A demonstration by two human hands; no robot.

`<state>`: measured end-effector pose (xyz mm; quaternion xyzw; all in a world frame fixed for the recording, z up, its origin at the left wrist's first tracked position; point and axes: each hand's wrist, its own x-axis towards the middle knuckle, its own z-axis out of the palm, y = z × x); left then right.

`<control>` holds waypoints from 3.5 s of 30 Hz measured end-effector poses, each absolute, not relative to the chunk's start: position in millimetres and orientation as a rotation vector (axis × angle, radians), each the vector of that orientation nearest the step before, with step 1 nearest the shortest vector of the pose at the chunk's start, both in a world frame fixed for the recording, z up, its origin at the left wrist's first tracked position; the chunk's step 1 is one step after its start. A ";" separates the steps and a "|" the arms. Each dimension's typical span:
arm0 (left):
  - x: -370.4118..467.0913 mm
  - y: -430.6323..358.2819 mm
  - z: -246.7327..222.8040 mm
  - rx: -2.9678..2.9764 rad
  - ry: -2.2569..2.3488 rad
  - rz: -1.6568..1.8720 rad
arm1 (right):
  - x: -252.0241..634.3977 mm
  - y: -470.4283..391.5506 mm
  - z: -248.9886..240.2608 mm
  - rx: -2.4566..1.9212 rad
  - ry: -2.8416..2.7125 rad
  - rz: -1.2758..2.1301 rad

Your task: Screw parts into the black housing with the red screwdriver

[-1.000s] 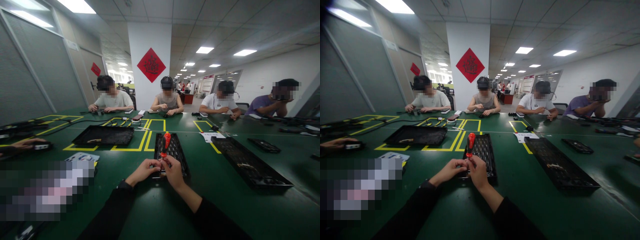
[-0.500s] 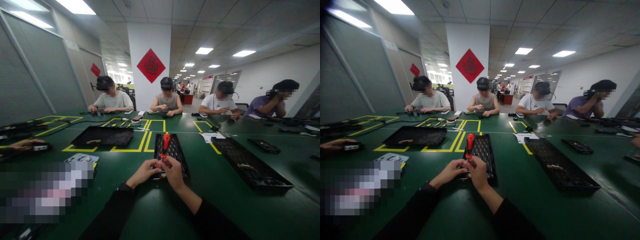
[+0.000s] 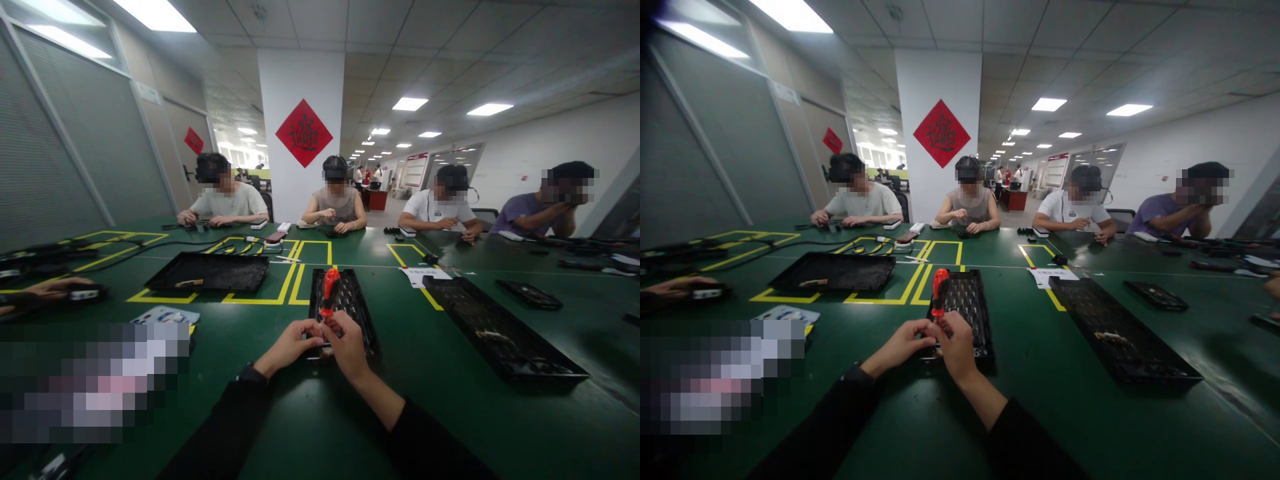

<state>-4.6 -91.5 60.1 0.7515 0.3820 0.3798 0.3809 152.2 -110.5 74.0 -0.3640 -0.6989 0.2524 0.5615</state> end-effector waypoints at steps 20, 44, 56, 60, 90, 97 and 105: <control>-4.4 -91.2 59.5 1.894 0.963 0.976 | 150.9 -112.0 73.1 -0.862 -1.654 0.593; -2.9 -91.2 58.8 1.910 0.969 1.011 | 151.2 -113.1 76.4 -0.878 -1.601 0.617; -3.8 -93.0 62.6 1.900 0.989 0.988 | 152.4 -104.0 85.3 -0.902 -1.532 0.591; -2.2 -95.2 65.6 1.869 0.989 0.981 | 163.7 -94.2 143.4 -1.021 -1.701 0.258; -7.0 -93.4 66.2 1.812 0.921 0.922 | 151.7 -107.1 212.1 -1.252 -2.268 -0.201; -5.6 -94.8 67.2 1.843 0.953 0.937 | 154.5 -103.7 213.7 -1.375 -2.269 -0.184; -5.9 -97.6 70.2 1.855 0.954 0.930 | 155.0 -112.3 221.3 -1.446 -2.357 -0.174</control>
